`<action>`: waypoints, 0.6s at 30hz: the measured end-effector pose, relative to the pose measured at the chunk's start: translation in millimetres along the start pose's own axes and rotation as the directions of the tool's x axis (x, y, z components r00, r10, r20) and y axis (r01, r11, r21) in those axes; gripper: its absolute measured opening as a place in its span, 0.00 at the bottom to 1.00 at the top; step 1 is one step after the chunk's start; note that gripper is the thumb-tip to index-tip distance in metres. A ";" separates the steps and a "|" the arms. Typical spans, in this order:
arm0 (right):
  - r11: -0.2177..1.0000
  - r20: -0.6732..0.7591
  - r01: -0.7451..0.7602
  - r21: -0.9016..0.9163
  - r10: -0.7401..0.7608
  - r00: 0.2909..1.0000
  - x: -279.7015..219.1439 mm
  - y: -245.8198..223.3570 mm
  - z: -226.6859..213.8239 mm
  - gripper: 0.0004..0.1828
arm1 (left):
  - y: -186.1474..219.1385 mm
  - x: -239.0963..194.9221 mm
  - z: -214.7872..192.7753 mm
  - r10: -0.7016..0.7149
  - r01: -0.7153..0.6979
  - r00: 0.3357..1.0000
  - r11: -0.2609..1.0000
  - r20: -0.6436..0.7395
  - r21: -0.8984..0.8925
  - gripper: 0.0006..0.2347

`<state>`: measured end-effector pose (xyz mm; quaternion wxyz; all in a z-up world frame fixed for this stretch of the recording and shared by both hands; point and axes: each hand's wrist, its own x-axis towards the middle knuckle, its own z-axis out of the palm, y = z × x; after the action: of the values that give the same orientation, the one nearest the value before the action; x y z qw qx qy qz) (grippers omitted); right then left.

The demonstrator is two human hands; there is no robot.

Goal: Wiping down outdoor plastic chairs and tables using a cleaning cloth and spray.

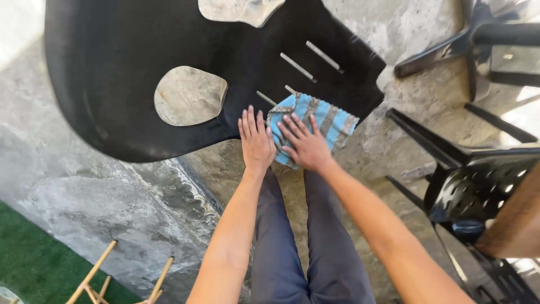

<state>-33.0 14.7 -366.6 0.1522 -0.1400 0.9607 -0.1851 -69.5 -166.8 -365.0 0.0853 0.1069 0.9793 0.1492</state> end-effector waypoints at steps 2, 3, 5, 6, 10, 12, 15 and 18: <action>0.997 -0.029 0.067 -0.027 -0.068 0.997 9.1 22.9 0.7 0.36 | -18.7 5.4 14.1 0.045 -0.043 0.997 0.998 -0.057 0.035 0.21; 0.999 -0.161 0.035 -0.025 -0.039 0.986 18.2 38.5 -12.3 0.33 | -27.2 6.6 21.5 0.071 -0.069 0.991 0.997 -0.114 0.017 0.20; 1.000 -0.307 0.002 -0.029 -0.010 0.952 56.9 68.3 -41.7 0.30 | -31.0 21.0 29.3 0.107 -0.109 0.977 0.994 -0.186 0.001 0.19; 0.917 -0.102 -0.388 -0.089 0.379 0.920 77.4 76.9 -56.4 0.32 | -24.8 21.1 26.5 0.043 -0.041 0.987 0.999 -0.154 0.019 0.19; 0.495 0.177 -0.842 -0.216 0.867 0.465 170.8 34.4 -108.2 0.37 | -23.9 19.4 24.7 0.027 -0.025 0.993 1.000 -0.112 0.019 0.24; 0.696 0.063 -0.688 -0.208 0.711 0.700 171.4 8.0 -32.0 0.42 | -27.5 13.9 26.7 0.003 -0.004 0.997 1.000 -0.082 -0.017 0.25; 0.964 -0.071 -0.207 -0.165 0.197 0.978 137.6 -16.6 19.4 0.41 | -27.3 10.8 32.6 -0.010 -0.001 0.993 0.996 -0.119 -0.094 0.28; 0.987 0.036 0.143 -0.072 -0.141 0.989 90.5 5.5 20.8 0.33 | -30.7 7.1 40.0 -0.010 -0.003 0.985 0.997 -0.171 -0.076 0.30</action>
<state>-109.8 -16.3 -408.9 0.1482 -0.2165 0.9521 -0.1572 -74.0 -182.9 -413.1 0.0050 0.0886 0.9769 0.1946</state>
